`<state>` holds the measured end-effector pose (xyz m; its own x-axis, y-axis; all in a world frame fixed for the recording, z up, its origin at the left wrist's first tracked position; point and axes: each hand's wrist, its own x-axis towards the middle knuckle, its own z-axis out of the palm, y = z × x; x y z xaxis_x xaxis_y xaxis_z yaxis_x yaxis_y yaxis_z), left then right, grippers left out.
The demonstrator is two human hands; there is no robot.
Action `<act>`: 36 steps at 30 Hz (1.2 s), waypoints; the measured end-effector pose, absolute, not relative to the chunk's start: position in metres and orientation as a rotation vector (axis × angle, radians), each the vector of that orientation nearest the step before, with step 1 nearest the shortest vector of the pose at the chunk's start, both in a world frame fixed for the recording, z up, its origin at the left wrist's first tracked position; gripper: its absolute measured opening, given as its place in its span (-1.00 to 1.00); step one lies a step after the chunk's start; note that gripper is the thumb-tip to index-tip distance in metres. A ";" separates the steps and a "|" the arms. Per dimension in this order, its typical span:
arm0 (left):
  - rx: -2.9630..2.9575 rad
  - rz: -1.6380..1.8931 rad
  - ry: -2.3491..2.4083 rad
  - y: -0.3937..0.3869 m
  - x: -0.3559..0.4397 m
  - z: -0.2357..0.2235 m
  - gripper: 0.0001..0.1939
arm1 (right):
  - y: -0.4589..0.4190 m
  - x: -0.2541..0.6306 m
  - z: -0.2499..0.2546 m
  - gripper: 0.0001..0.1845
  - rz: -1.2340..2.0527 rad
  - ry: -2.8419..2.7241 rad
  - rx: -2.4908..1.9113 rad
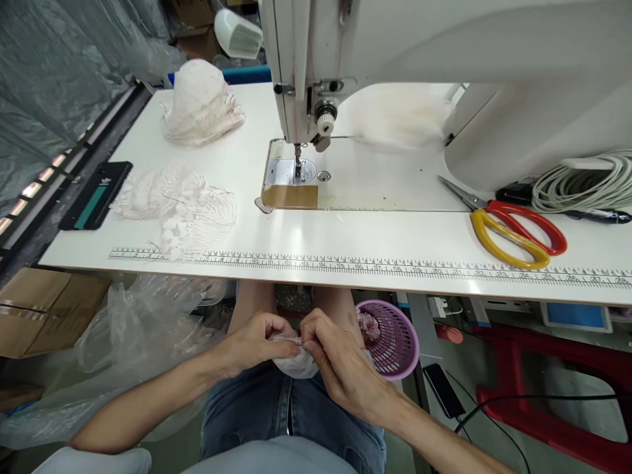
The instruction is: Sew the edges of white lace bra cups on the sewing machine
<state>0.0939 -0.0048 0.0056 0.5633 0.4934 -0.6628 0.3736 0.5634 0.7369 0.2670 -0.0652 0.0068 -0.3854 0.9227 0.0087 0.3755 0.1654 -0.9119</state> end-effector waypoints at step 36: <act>1.286 0.087 0.946 -0.013 0.101 -0.002 -0.80 | -0.076 0.277 -0.003 -0.86 0.888 -2.027 -1.383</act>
<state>0.1007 -0.0128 -0.0024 0.6371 0.5438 -0.5463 0.4344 0.3322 0.8372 0.2765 -0.0755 -0.0033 -0.3394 0.9388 0.0581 0.5937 0.2617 -0.7610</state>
